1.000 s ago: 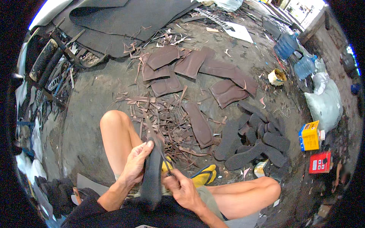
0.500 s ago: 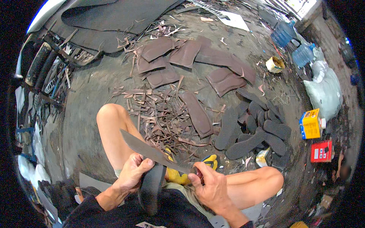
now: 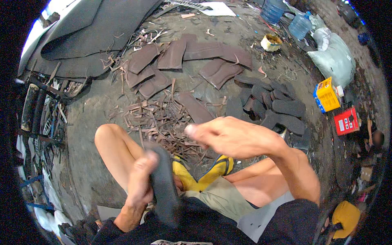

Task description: The person sits on the floor and uses a knife to cut and trim dark rubber pieces into smaller shapes. They repeatedly pick up pieces, cut along edges, and place trimmed pieces aside.

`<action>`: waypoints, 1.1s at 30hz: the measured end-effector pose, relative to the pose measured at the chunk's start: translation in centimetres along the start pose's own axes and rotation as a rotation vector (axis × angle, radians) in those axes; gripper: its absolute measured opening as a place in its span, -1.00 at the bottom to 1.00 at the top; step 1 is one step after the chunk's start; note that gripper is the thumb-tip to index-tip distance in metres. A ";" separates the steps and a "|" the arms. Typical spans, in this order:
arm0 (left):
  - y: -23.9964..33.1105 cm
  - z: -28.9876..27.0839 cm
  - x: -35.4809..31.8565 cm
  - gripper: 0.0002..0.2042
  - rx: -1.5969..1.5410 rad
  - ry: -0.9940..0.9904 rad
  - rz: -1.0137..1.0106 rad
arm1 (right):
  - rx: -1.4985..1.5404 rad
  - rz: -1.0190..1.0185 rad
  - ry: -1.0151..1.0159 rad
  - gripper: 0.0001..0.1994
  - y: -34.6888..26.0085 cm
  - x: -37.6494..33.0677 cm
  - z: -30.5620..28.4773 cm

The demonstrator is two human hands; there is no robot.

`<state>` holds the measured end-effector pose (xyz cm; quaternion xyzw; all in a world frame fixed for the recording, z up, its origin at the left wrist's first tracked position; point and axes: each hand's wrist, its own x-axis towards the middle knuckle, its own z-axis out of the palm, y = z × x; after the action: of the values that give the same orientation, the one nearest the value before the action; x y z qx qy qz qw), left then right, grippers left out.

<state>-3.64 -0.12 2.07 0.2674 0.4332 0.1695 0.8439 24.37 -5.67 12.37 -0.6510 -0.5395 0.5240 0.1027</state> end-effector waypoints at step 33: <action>-6.0 -3.5 4.5 -0.58 0.180 0.128 0.308 | 1.151 -0.023 0.381 -0.60 5.1 8.0 17.9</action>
<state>-3.68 -1.49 -6.07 0.3937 0.4534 0.2737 0.7514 12.12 -8.91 -3.48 -0.5674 -0.1484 0.6048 0.5388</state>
